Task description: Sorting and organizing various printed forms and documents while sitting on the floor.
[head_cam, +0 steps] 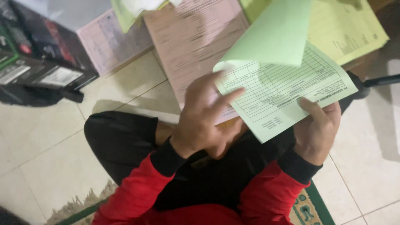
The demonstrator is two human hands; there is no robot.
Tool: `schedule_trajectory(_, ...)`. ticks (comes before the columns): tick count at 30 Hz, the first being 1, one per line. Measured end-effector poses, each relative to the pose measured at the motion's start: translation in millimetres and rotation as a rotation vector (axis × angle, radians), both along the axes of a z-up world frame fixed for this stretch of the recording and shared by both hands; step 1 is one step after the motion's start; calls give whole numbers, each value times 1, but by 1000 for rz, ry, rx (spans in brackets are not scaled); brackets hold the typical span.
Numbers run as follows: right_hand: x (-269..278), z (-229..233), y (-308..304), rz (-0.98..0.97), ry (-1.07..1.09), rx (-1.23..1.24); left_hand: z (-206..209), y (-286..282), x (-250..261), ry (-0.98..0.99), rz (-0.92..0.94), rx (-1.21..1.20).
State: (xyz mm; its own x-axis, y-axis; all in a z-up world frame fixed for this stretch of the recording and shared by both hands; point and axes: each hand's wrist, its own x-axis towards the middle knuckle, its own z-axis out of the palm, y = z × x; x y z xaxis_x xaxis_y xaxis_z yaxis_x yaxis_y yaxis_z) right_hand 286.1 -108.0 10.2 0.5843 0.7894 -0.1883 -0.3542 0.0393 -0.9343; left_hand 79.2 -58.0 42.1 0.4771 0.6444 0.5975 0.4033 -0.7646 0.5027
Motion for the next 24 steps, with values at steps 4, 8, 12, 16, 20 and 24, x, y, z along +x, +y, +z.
schedule_trajectory(4,-17,6,-3,184,-55,21,-13,-28,-26,-272,278,-365)
schedule_trajectory(8,-34,4,-3,310,-199,-3,-11,-36,-46,-466,339,-544)
schedule_trajectory(12,-52,-3,-3,437,-349,137,15,-37,-60,-497,343,-658)
schedule_trajectory(16,-65,3,-6,577,-438,165,10,-22,-80,-483,360,-681)
schedule_trajectory(20,-85,21,-4,826,-640,83,19,-10,-88,-447,329,-939)
schedule_trajectory(24,-97,25,-2,1010,-639,112,8,15,-93,-504,239,-1111)
